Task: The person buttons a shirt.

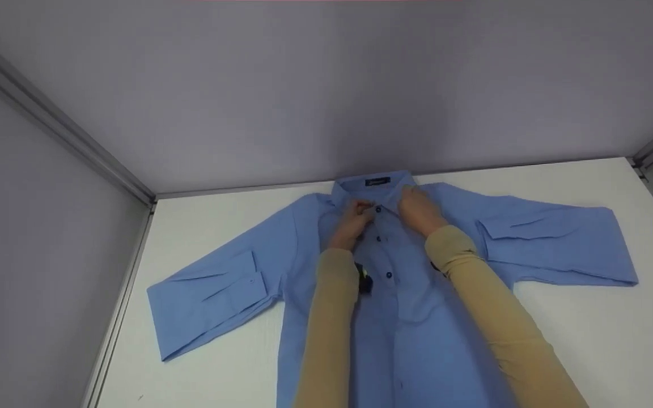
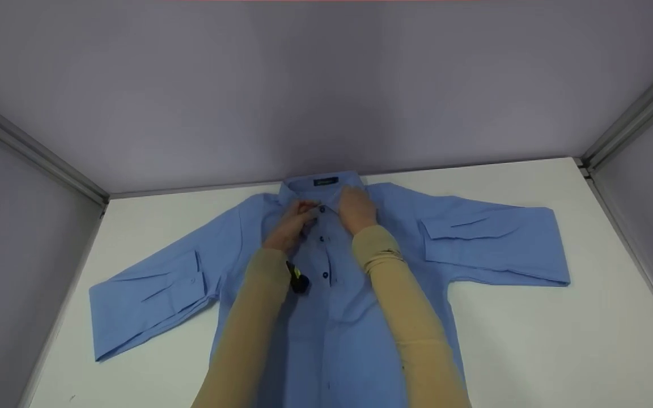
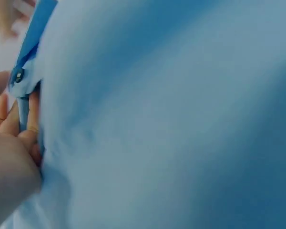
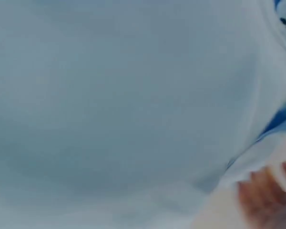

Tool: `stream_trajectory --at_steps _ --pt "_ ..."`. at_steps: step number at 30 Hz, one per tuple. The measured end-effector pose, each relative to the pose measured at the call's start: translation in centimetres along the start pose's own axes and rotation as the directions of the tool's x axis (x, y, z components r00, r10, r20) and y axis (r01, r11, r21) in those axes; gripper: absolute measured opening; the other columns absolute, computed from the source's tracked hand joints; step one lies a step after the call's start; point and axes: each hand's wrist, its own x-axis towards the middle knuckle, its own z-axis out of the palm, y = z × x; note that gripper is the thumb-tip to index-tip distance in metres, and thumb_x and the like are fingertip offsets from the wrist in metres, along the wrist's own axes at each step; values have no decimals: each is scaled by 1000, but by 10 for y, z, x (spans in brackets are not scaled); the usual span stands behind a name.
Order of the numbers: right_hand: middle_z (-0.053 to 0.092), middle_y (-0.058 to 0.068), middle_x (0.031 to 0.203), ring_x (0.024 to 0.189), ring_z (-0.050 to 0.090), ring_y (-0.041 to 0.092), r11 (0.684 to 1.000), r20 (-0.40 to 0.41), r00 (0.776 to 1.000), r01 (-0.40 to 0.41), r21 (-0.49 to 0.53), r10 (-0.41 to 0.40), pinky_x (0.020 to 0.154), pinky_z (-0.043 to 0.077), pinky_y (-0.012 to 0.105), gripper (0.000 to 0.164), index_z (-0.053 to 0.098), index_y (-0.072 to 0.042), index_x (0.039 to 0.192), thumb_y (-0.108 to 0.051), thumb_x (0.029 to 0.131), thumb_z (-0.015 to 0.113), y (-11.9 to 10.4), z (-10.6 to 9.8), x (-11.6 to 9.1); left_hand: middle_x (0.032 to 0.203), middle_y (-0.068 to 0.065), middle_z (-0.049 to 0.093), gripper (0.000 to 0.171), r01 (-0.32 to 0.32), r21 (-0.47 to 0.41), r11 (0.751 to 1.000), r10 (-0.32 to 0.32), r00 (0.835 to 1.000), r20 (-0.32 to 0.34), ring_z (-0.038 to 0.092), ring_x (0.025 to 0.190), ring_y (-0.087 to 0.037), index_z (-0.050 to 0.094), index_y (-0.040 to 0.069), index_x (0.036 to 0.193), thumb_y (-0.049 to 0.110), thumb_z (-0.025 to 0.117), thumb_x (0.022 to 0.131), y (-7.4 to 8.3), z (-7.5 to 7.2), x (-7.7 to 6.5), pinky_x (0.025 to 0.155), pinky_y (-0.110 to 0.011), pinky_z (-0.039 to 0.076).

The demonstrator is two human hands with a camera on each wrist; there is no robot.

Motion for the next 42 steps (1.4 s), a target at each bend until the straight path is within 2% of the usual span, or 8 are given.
stream_trajectory --at_steps 5,11,14,18,23,26,31,42 --pt "23 34 133 119 22 50 993 329 941 -100 63 74 95 22 55 78 22 9 134 -41 84 54 6 2 -14 128 -7 40 32 -126 304 944 152 986 -64 38 118 -21 43 14 118 10 50 87 -9 -11 -9 93 -36 32" --pt "-4 28 141 122 -6 53 996 369 925 -87 -29 92 83 17 71 105 10 -9 142 -57 67 65 7 16 -23 139 -17 23 76 13 868 497 96 993 -70 20 123 -43 41 14 131 49 69 69 -17 -50 -41 82 -66 25" --pt "-5 27 142 122 -9 52 995 331 939 -80 -53 93 78 15 74 108 9 -11 143 -59 65 66 11 19 -19 146 -14 6 102 76 895 440 -16 997 -77 0 126 -47 25 27 140 64 69 56 -22 -72 -45 77 -74 15" --pt "-8 25 142 123 -12 50 999 316 947 -54 -5 53 81 9 74 107 8 -13 143 -61 65 64 21 16 -9 146 -12 -3 108 47 885 463 -28 999 -39 -8 127 -43 14 29 142 72 63 55 -22 -87 -38 77 -75 10" --pt "22 27 137 125 17 43 989 52 998 29 142 -37 95 19 57 77 27 2 136 -40 80 60 50 4 -6 145 -16 2 97 0 795 606 44 998 -33 -3 130 -37 21 17 141 63 61 66 -16 -118 -44 86 -71 9" --pt "28 28 134 122 23 45 998 -81 996 -42 54 47 91 22 61 68 32 4 133 -38 84 55 73 -3 -13 145 -17 4 97 56 806 589 68 991 -119 -1 129 -39 23 16 141 64 61 66 -24 -139 -50 84 -72 9" --pt "-1 28 141 120 -6 56 973 173 958 -226 -48 230 74 5 77 89 11 -11 142 -68 79 37 97 -3 -27 146 -13 -4 107 207 846 491 -74 978 -196 -10 126 -45 12 24 143 75 55 59 -37 -158 -58 74 -77 9" --pt "-10 30 140 117 -11 59 950 219 927 -313 5 304 70 5 79 97 1 -10 142 -70 76 39 114 -10 -20 145 -18 -1 108 226 829 512 -33 969 -245 -8 125 -48 15 21 143 71 61 58 -24 -154 -53 75 -76 11"
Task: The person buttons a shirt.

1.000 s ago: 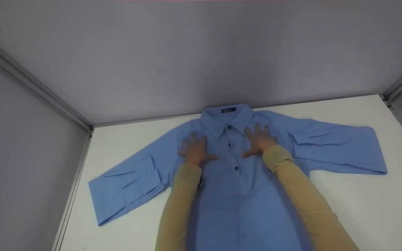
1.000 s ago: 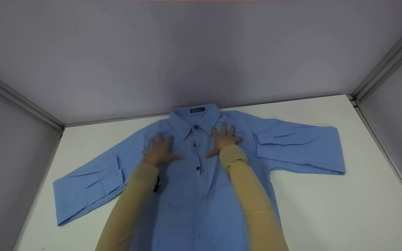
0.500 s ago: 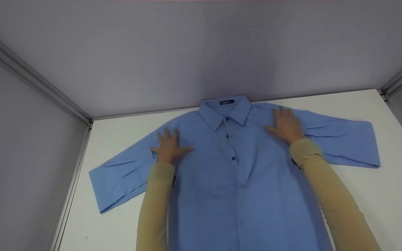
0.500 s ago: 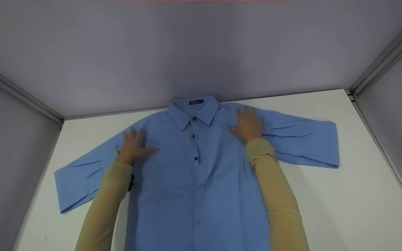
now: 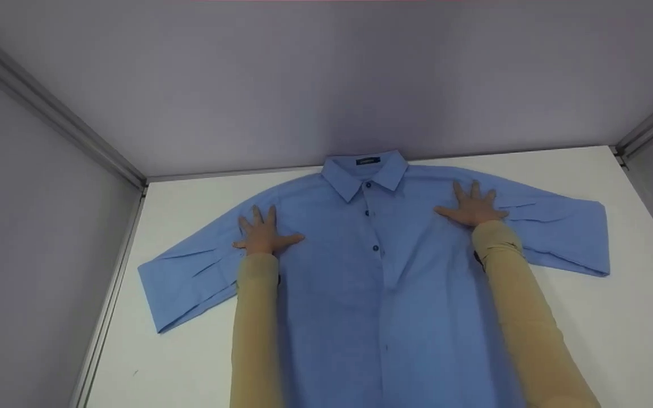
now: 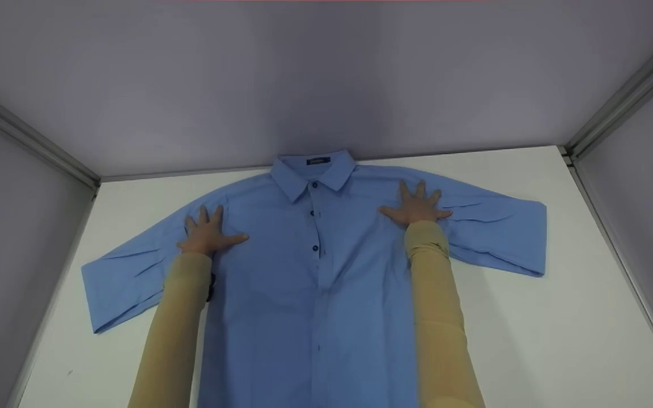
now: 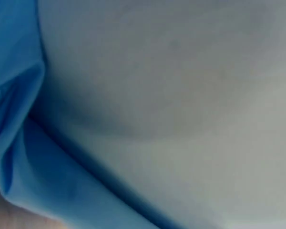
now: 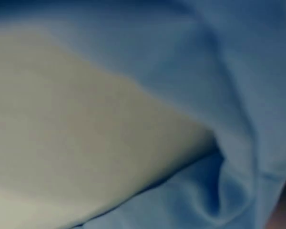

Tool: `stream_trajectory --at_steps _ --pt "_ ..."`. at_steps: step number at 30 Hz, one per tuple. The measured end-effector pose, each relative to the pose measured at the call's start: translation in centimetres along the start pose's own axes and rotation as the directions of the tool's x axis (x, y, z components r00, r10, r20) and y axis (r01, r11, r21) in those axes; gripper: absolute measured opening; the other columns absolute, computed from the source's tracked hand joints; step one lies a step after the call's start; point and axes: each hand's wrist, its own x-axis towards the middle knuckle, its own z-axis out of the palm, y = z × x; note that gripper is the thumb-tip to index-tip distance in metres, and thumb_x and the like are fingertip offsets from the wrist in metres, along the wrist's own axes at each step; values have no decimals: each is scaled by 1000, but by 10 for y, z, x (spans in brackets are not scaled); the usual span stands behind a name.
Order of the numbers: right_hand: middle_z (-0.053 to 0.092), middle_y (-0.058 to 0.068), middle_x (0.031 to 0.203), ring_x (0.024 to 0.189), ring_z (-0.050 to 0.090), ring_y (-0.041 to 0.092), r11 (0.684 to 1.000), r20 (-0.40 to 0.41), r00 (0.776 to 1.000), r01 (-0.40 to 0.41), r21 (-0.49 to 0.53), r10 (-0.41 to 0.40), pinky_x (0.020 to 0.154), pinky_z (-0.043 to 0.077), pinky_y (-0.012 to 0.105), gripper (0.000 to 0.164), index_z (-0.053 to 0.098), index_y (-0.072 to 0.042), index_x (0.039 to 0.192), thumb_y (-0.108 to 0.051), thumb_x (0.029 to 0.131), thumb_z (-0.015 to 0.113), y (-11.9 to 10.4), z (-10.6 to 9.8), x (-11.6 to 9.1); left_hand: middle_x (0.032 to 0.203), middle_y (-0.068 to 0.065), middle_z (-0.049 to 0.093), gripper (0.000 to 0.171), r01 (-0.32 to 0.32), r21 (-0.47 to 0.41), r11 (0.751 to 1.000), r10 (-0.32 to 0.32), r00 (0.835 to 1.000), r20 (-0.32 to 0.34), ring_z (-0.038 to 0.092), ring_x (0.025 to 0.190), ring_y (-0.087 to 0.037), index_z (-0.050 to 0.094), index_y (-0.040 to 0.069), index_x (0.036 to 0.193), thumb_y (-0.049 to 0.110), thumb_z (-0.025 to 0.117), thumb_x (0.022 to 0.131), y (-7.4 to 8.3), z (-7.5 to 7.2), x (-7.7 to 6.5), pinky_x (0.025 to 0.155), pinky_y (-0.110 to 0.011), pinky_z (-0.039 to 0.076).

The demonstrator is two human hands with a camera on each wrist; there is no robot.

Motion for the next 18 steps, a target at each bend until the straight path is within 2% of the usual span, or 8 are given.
stream_trajectory --at_steps 4,6,7,9,11,13,16,18 --pt "15 35 134 118 13 55 996 -171 982 86 25 -80 78 17 73 80 20 4 137 -44 83 53 -10 2 0 143 -23 5 98 -2 25 1000 3 1000 -31 0 127 -46 24 13 140 58 67 65 17 -2 -3 79 -74 12" --pt "31 35 124 113 29 50 980 -243 955 191 61 -171 83 27 65 61 32 11 127 -27 85 54 -27 4 1 139 -26 19 72 -65 34 997 69 992 -106 14 125 -45 36 7 133 40 66 76 31 0 -3 81 -70 20" --pt "38 34 118 108 36 47 964 -254 941 250 86 -222 83 31 59 51 37 13 121 -19 85 53 -39 5 1 133 -26 29 57 -112 35 993 117 981 -155 24 121 -43 43 3 128 30 63 81 40 0 -4 82 -66 27" --pt "46 31 107 99 44 43 916 -236 916 367 162 -325 82 36 52 34 43 15 111 -7 85 48 -63 7 1 117 -25 45 31 -247 3 969 240 938 -250 41 109 -38 51 -1 114 12 53 86 58 4 -5 81 -55 36" --pt "50 28 103 97 47 39 872 -161 909 415 260 -385 82 37 48 26 46 13 107 -4 87 44 -86 12 2 100 -20 53 17 -389 -81 918 345 881 -322 50 95 -33 55 -4 101 0 45 87 77 10 -6 78 -43 41" --pt "51 25 103 96 49 36 834 -113 898 438 335 -426 82 39 45 24 49 10 106 -4 88 42 -103 25 5 93 -16 56 15 -470 -198 860 398 862 -314 53 89 -28 57 -4 97 -1 45 88 96 18 -7 79 -36 42" --pt "54 13 92 83 52 24 802 -120 887 455 387 -446 71 42 34 18 54 -1 96 -13 90 42 -102 69 45 97 -12 59 17 -460 -361 811 406 887 -219 54 93 -23 60 -2 100 1 48 88 121 35 -3 82 -31 41" --pt "49 5 78 68 47 17 783 -140 876 477 398 -462 59 38 28 13 50 -8 83 -14 90 42 -90 104 83 98 -10 60 18 -409 -375 832 389 912 -130 55 93 -20 60 0 101 3 47 89 133 49 4 82 -30 42"
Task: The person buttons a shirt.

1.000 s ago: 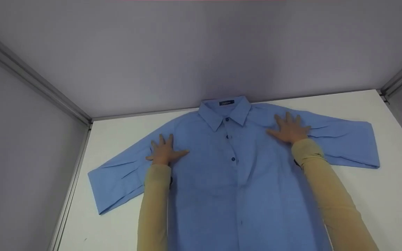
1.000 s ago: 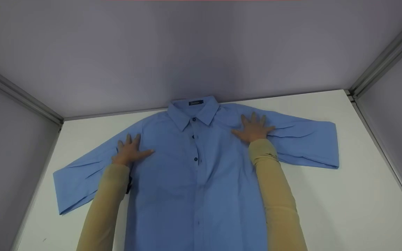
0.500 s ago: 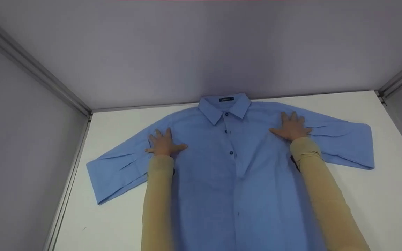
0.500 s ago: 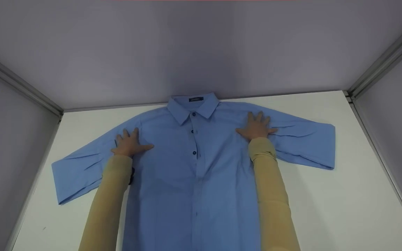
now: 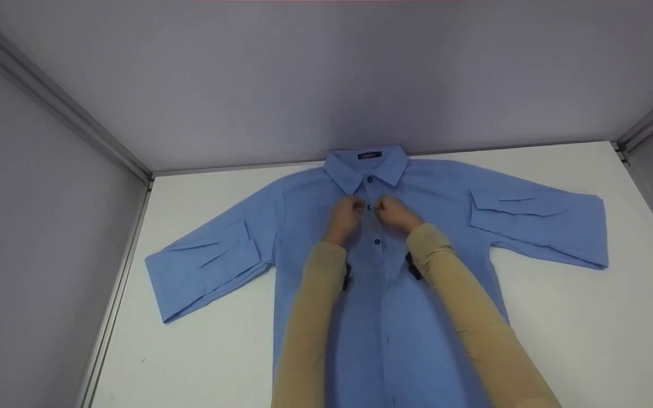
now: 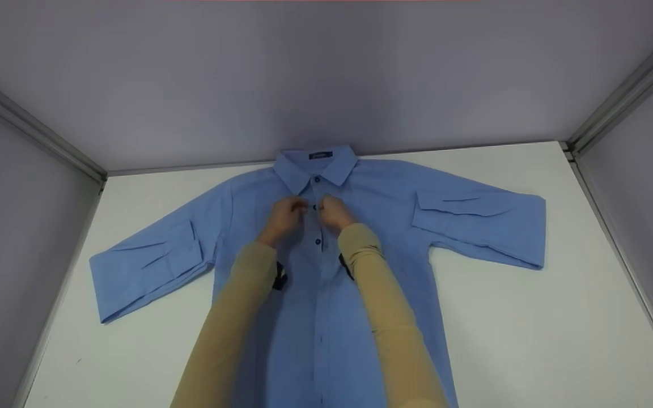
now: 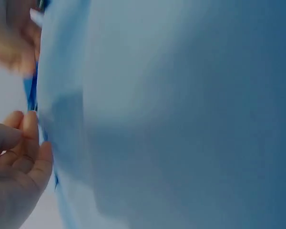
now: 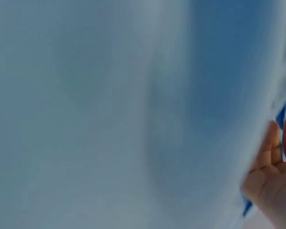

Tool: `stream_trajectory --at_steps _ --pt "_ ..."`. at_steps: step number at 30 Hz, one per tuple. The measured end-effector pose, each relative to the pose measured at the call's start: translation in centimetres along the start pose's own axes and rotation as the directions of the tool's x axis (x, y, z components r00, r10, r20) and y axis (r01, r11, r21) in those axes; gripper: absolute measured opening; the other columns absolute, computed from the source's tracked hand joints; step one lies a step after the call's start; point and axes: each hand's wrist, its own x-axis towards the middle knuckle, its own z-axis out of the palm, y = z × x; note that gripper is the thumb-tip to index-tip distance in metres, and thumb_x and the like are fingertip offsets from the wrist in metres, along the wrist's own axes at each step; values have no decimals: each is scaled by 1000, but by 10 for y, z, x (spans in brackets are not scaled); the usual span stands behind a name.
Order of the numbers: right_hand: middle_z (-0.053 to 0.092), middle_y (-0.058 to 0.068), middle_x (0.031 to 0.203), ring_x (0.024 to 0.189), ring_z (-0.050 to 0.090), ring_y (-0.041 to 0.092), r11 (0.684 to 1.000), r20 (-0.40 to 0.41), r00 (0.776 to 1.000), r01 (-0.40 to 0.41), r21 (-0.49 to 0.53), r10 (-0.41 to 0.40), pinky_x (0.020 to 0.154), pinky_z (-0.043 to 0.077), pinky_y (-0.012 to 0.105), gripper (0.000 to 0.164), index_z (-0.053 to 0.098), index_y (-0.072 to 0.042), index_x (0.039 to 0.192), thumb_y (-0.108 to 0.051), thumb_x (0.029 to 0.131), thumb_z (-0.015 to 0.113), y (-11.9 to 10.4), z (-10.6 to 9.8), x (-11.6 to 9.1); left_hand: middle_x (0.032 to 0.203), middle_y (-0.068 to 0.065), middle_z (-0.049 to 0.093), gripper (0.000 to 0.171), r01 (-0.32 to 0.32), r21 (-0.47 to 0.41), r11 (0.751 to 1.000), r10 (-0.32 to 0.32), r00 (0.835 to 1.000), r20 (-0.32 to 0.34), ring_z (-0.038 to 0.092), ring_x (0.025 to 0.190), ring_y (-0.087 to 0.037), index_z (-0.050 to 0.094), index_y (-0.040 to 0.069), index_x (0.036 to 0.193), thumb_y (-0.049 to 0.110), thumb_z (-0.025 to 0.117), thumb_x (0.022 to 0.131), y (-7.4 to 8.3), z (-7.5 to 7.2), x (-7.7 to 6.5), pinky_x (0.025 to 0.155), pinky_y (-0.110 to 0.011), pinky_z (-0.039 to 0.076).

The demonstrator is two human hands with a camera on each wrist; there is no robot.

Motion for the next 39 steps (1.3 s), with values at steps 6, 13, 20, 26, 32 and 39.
stream_trajectory --at_steps 6,13,20,26,32,39 --pt "30 3 69 58 28 17 997 15 998 -55 -60 56 54 27 31 20 33 -12 71 -7 90 38 78 31 44 106 -8 58 24 71 157 985 -83 994 72 52 99 -19 59 5 108 12 41 94 -4 31 20 84 -28 40" --pt "48 7 78 69 45 18 988 21 999 -33 -154 37 65 39 33 26 49 -4 84 -25 94 37 76 29 38 111 -3 51 24 240 187 953 -262 959 106 46 101 -17 56 17 110 14 38 95 27 18 1 80 -45 38" --pt "39 5 66 57 37 16 977 45 982 -178 -116 184 54 34 30 24 41 -5 65 -7 90 41 -69 -6 -26 77 -1 47 19 335 66 940 -341 934 109 42 69 -16 49 14 70 8 46 88 24 13 1 71 -43 33" --pt "37 2 59 51 36 13 975 68 977 -197 -106 204 48 31 26 29 38 -9 59 -4 86 46 -113 -15 -47 73 -1 42 28 389 125 913 -401 912 88 38 61 -14 41 14 59 9 48 85 22 15 1 59 -35 35" --pt "36 0 52 43 34 10 981 33 983 -178 -81 182 42 30 26 29 39 -9 56 -7 81 53 -118 -16 -51 64 -1 36 30 365 109 924 -377 917 126 35 55 -14 37 12 60 12 40 90 22 11 0 49 -28 31" --pt "31 -1 55 46 30 14 975 10 983 -182 -127 185 44 28 30 28 36 -12 56 -7 80 50 -74 0 -24 62 0 33 27 336 48 941 -340 931 130 32 55 -13 35 12 63 9 37 90 19 8 -2 53 -27 30"
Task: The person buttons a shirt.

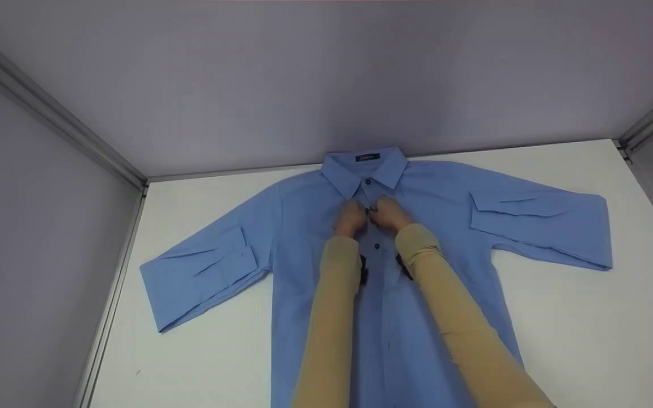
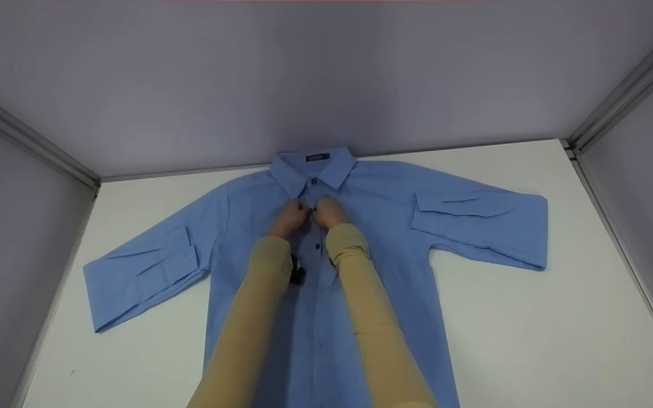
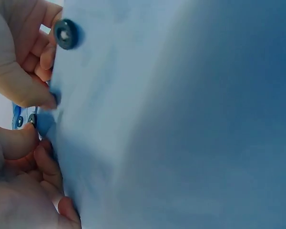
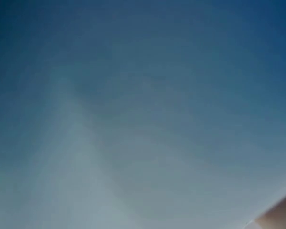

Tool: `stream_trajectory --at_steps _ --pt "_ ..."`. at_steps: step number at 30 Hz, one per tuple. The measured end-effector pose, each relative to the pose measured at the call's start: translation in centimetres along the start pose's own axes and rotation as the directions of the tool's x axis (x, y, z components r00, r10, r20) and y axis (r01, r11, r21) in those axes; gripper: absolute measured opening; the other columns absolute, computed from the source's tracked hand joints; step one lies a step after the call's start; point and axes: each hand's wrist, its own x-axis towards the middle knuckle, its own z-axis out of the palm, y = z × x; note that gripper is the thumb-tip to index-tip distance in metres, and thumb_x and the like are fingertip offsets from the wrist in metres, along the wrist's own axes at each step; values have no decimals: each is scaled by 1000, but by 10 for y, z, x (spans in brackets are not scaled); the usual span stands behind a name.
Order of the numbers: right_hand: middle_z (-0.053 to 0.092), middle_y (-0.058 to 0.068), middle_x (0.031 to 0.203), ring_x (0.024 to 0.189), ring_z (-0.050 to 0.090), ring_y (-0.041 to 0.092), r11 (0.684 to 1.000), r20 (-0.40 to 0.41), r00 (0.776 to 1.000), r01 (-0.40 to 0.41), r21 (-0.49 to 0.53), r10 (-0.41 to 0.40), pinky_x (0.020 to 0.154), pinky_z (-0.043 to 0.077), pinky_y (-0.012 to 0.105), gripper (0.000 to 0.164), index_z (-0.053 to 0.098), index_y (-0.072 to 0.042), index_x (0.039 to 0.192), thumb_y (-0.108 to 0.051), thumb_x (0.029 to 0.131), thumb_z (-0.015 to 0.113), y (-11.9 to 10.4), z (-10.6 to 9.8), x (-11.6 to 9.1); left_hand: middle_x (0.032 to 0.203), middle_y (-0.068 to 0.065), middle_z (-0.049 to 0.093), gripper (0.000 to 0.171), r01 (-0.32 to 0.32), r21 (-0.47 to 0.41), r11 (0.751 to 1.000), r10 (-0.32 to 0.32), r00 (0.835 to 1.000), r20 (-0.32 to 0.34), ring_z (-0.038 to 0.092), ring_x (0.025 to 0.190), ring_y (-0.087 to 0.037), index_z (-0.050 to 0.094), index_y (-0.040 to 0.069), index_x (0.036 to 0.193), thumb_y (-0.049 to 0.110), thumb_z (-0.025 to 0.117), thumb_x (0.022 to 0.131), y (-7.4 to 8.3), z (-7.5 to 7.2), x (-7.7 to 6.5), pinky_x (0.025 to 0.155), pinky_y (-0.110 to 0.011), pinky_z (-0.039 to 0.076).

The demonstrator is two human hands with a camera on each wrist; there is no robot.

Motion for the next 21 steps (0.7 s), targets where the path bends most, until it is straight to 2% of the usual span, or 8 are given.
stream_trajectory --at_steps 2,4,5,6,9,14,17,21 --pt "29 -3 53 45 28 13 995 -32 995 93 25 -92 43 26 29 28 34 -15 55 -7 77 48 40 19 30 62 0 34 28 10 -14 1000 -10 1000 8 32 55 -13 35 12 64 11 36 91 0 -1 -1 54 -27 30" --pt "32 -1 52 44 30 15 990 -26 992 122 69 -120 42 28 30 26 36 -15 56 -9 79 46 75 33 56 61 0 33 28 18 -19 1000 -17 1000 5 31 54 -13 35 12 63 13 37 92 1 -2 0 54 -27 29" --pt "34 1 53 44 32 17 991 -13 995 97 95 -96 43 29 32 26 37 -14 57 -10 81 45 88 38 67 61 0 33 29 23 -20 1000 -23 1000 2 31 53 -13 35 13 63 14 38 92 1 -2 0 54 -27 29" --pt "36 2 54 45 33 17 984 0 995 103 148 -105 43 29 32 25 37 -14 59 -11 83 44 93 37 70 60 0 32 30 26 -21 999 -26 1000 -3 30 53 -12 34 13 62 14 39 92 1 -2 1 53 -27 29" --pt "39 7 59 49 37 20 966 74 997 -22 258 3 48 33 34 24 39 -8 65 -12 89 41 63 16 44 57 1 31 32 44 -30 999 -45 999 -15 30 50 -12 34 14 59 15 43 90 2 0 2 50 -27 28" --pt "32 0 56 47 29 12 917 135 989 -104 386 55 47 29 28 27 34 -8 62 -1 87 37 -10 -25 -19 59 2 34 29 76 -39 996 -77 997 -25 34 53 -12 37 16 61 17 45 89 4 2 0 56 -30 29" --pt "27 -3 52 43 24 8 897 140 989 -103 431 46 45 25 24 31 31 -10 58 4 86 35 -23 -34 -33 64 2 39 23 74 -34 997 -75 997 -37 38 58 -13 41 15 66 18 45 89 5 1 -3 61 -33 30" --pt "25 -4 52 43 22 7 896 129 989 -120 428 71 46 23 24 32 29 -10 59 5 86 38 -26 -35 -36 68 1 42 20 64 -20 998 -65 997 -40 41 62 -13 44 15 71 21 44 90 6 2 -7 66 -35 32"
